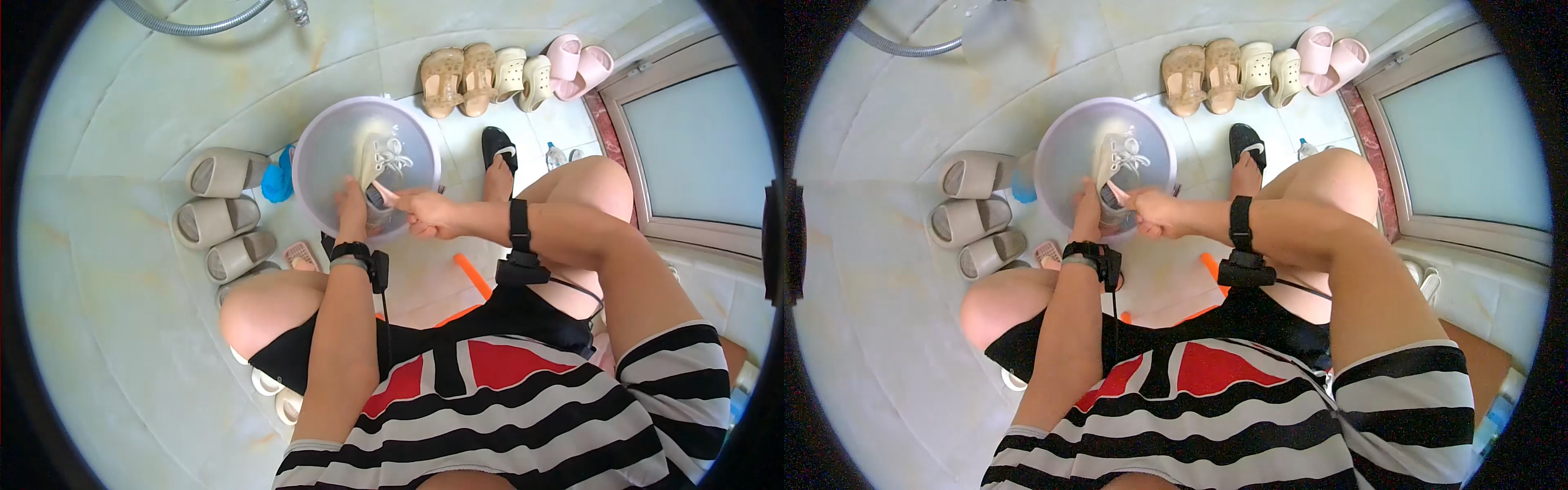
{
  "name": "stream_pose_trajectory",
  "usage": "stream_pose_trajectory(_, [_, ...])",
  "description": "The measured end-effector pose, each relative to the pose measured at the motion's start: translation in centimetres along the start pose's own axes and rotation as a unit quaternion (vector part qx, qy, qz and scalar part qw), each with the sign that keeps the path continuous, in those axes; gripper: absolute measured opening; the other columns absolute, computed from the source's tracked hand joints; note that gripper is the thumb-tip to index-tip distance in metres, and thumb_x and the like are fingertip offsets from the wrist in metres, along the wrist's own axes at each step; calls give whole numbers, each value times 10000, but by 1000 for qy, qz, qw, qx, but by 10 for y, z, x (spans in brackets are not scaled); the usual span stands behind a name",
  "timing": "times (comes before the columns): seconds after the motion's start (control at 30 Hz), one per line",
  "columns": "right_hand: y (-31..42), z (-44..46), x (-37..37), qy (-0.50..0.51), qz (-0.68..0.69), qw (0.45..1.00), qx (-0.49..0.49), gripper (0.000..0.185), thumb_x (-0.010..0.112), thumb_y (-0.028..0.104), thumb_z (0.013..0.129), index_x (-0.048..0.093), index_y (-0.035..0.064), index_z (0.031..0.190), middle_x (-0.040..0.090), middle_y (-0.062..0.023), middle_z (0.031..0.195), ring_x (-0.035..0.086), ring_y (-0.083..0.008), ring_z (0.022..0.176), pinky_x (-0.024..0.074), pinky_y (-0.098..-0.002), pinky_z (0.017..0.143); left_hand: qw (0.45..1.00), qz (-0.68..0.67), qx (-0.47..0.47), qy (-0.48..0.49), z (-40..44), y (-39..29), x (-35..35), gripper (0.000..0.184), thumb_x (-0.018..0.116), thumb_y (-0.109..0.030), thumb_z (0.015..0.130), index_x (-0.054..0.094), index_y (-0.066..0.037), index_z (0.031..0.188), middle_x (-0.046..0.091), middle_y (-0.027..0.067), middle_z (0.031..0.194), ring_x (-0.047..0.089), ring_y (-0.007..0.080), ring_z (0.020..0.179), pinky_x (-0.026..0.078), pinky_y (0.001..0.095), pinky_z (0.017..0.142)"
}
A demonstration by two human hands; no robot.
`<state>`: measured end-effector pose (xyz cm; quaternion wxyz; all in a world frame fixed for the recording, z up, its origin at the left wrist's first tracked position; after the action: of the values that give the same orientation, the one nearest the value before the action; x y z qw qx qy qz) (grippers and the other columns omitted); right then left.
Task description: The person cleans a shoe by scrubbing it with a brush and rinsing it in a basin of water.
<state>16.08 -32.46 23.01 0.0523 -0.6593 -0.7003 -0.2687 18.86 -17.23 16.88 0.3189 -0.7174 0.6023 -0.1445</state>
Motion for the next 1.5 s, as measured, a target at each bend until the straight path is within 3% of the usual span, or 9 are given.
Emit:
stream_pose_trajectory(0.47, [67, -68, -42, -140, -666, 686, -258, 265, 495, 127, 815, 683, 21, 968, 648, -279, 944, 661, -384, 836, 529, -437, 713, 922, 353, 62, 143, -22, -30, 11, 873, 712, -574, 694, 473, 35, 1273, 570, 212, 1157, 516, 321, 1161, 489, 415, 870])
stream_pose_trajectory(0.53, [79, -106, -39, -153, -740, 620, -209, 257, 466, 89, 827, 650, 17, 991, 659, -222, 928, 646, -372, 867, 503, -446, 737, 760, 472, 422, -148, -55, -77, 13, 628, 725, -401, 697, 594, 49, 1115, 619, 259, 1045, 578, 352, 1056, 473, 389, 864])
stream_pose_trajectory(0.83, [126, -160, -50, -171, -702, 644, -251, 223, 565, 62, 720, 668, 12, 911, 671, -203, 878, 662, -355, 805, 517, -453, 656, 778, 539, 321, -11, -51, -53, 120, 222, 550, -108, 783, 668, 42, 896, 652, 262, 877, 637, 405, 870, 505, 441, 782])
stream_pose_trajectory(0.9, [121, -151, -54, -175, -695, 647, -261, 247, 575, 65, 716, 651, 19, 946, 671, -195, 867, 662, -353, 800, 515, -458, 651, 714, 613, 337, 41, -5, -18, 119, 306, 577, -196, 782, 666, 34, 963, 636, 301, 905, 628, 412, 908, 506, 418, 781])
stream_pose_trajectory(0.97, [125, -153, -52, -193, -685, 620, -331, 314, 629, 84, 695, 592, 42, 1004, 667, -161, 820, 664, -338, 778, 509, -462, 632, 515, 711, 410, -248, 22, -10, 96, 384, 580, -254, 786, 658, 36, 1026, 648, 292, 921, 642, 410, 890, 514, 402, 764])
stream_pose_trajectory(1.03, [123, -157, -55, -188, -683, 615, -347, 326, 646, 94, 693, 568, 36, 1004, 659, -150, 791, 663, -328, 758, 506, -451, 614, 535, 753, 354, -147, 14, -28, 92, 398, 593, -201, 793, 625, 55, 1096, 648, 264, 1022, 646, 395, 912, 514, 405, 771])
stream_pose_trajectory(1.17, [117, -148, -59, -171, -709, 571, -376, 286, 659, 124, 698, 541, 17, 935, 636, -136, 724, 654, -302, 679, 493, -419, 558, 958, 180, 206, -89, 44, -24, 34, 349, 634, -135, 803, 615, 66, 1088, 660, 189, 1002, 648, 313, 882, 514, 409, 749])
stream_pose_trajectory(1.2, [115, -148, -59, -168, -709, 574, -375, 286, 659, 124, 698, 541, 17, 935, 636, -136, 724, 654, -302, 679, 493, -419, 558, 987, -105, 122, -26, 49, -11, 36, 315, 647, -112, 800, 619, 68, 1058, 665, 170, 965, 646, 288, 861, 513, 404, 733])
stream_pose_trajectory(1.5, [120, -151, -61, -194, -623, 617, -440, 293, 670, 93, 650, 502, -1, 871, 602, -109, 653, 639, -287, 595, 473, -384, 501, 993, -119, -7, 0, 110, 33, 33, 197, 580, -38, 787, 613, 36, 967, 635, 124, 904, 612, 272, 785, 494, 368, 695])
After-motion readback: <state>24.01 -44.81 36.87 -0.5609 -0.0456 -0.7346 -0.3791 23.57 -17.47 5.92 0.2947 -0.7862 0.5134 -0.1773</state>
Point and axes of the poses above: each hand's wrist, its own z-axis towards the middle knuckle, its own x-axis out of the palm, y = z × x, the point moved 8 cm from there along z, towards the middle knuckle
